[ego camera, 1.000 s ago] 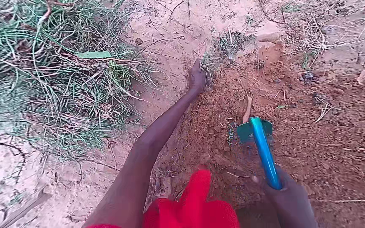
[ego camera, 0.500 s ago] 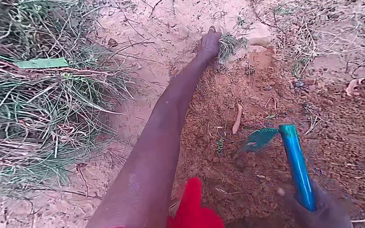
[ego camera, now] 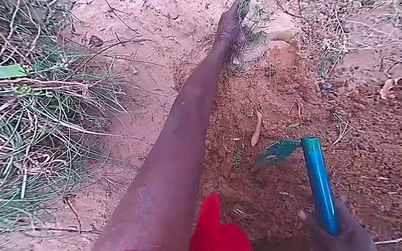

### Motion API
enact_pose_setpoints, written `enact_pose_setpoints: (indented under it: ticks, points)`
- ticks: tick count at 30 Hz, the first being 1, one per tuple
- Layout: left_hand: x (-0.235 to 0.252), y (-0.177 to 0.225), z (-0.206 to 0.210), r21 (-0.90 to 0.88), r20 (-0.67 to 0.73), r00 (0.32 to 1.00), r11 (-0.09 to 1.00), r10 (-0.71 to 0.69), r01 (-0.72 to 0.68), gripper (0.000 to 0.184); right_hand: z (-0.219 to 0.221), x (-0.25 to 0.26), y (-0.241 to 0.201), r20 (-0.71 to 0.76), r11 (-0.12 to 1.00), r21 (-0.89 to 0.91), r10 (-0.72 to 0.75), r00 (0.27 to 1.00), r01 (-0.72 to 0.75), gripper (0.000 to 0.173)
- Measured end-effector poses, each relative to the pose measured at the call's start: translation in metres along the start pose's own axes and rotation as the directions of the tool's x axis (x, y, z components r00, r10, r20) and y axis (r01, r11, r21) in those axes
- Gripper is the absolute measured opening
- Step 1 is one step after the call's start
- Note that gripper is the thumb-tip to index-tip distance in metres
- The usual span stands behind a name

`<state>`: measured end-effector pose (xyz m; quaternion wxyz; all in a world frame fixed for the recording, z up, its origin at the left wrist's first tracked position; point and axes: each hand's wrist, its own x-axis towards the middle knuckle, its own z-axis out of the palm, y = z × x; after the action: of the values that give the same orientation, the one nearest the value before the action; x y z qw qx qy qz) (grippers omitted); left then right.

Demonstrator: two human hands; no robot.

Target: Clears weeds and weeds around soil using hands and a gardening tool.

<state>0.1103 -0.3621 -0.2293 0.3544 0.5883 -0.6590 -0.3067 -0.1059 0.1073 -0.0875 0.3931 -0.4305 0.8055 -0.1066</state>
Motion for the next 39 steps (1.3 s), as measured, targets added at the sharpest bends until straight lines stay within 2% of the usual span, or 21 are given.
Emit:
enact_pose_setpoints:
  ticks: [2,4,7,9,13,15,16,18,19,21,23,25,27,28,29,31,32,35,37,39]
  points:
    - [0.001,0.006,-0.004,0.012,0.025,1.0,1.0,-0.01,0.01,0.043,0.001,0.0,-0.004,-0.006,1.0,-0.018,0.0,1.0,-0.001,0.044]
    - [-0.003,0.012,-0.005,0.034,0.055,0.995,0.996,-0.085,0.083,0.045,0.002,-0.002,-0.007,-0.015,0.999,-0.047,0.001,1.0,-0.001,0.045]
    - [-0.02,0.011,0.005,-0.13,0.003,0.979,0.971,-0.203,0.201,0.04,0.001,0.0,-0.007,-0.032,0.998,-0.067,-0.001,1.0,-0.001,0.046]
    - [-0.054,0.002,0.013,-0.2,0.006,0.968,0.948,-0.251,0.247,0.043,0.004,-0.002,-0.004,-0.026,0.999,-0.045,0.012,1.0,-0.013,0.046]
    - [-0.099,0.017,0.003,-0.048,0.133,0.943,0.948,-0.306,0.315,0.051,0.006,0.001,0.0,-0.05,1.0,0.005,-0.019,0.999,0.02,0.043]
    - [-0.137,0.055,-0.028,0.099,0.318,0.872,0.928,-0.372,0.36,0.056,0.009,0.0,0.002,-0.058,0.998,0.025,-0.056,0.997,0.058,0.042]
    - [-0.161,0.068,-0.038,0.164,0.385,0.857,0.939,-0.343,0.303,0.055,0.011,-0.001,0.003,-0.063,0.996,0.031,-0.077,0.995,0.079,0.042]
    - [-0.206,0.063,-0.026,0.151,0.393,0.916,0.988,-0.087,0.029,0.046,0.014,-0.001,0.007,-0.076,0.994,0.035,-0.103,0.992,0.106,0.044]
    - [-0.228,0.06,-0.023,0.124,0.422,0.906,0.989,0.023,-0.083,0.041,0.016,-0.002,0.012,-0.076,0.994,0.028,-0.104,0.992,0.106,0.047]
    - [-0.271,0.072,-0.033,0.102,0.542,0.831,0.972,0.124,-0.211,0.041,0.021,-0.008,0.019,-0.086,0.996,0.02,-0.082,0.993,0.084,0.056]
    - [-0.298,0.086,-0.047,0.086,0.584,0.797,0.964,0.156,-0.252,0.042,0.028,-0.012,0.028,-0.11,0.996,0.013,-0.089,0.99,0.091,0.06]
    - [-0.31,0.091,-0.065,0.046,0.534,0.84,0.989,0.095,-0.141,0.045,0.032,-0.015,0.032,-0.108,0.994,0.004,-0.11,0.988,0.111,0.056]
    - [-0.311,0.099,-0.092,0.005,0.441,0.897,1.0,0.004,-0.007,0.041,0.033,-0.016,0.033,-0.089,0.991,0.015,-0.134,0.987,0.136,0.056]
    - [-0.309,0.1,-0.107,-0.041,0.373,0.927,0.999,0.035,-0.022,0.042,0.032,-0.014,0.034,-0.083,0.989,0.018,-0.146,0.986,0.148,0.056]
    - [-0.306,0.1,-0.122,-0.079,0.279,0.954,0.993,0.111,-0.092,0.039,0.031,-0.012,0.036,-0.077,0.987,0.024,-0.158,0.984,0.161,0.056]
    - [-0.294,0.103,-0.165,-0.014,0.14,0.961,0.971,0.237,-0.238,0.036,0.032,-0.011,0.041,-0.068,0.984,0.039,-0.171,0.983,0.174,0.06]
    - [-0.287,0.108,-0.194,0.075,0.088,0.959,0.958,0.27,-0.277,0.035,0.034,-0.011,0.042,-0.07,0.983,0.038,-0.178,0.982,0.181,0.06]
    - [-0.271,0.136,-0.302,0.437,-0.007,0.963,0.867,0.268,-0.238,0.029,0.037,-0.012,0.044,-0.085,0.973,0.029,-0.227,0.97,0.23,0.061]
    - [-0.259,0.141,-0.371,0.663,-0.086,0.953,0.731,0.291,-0.163,0.029,0.039,-0.014,0.042,-0.079,0.972,0.011,-0.234,0.969,0.235,0.057]
    - [-0.246,0.124,-0.429,0.793,-0.186,0.945,0.61,0.269,-0.018,0.036,0.041,-0.013,0.047,-0.074,0.969,0.012,-0.245,0.967,0.247,0.055]
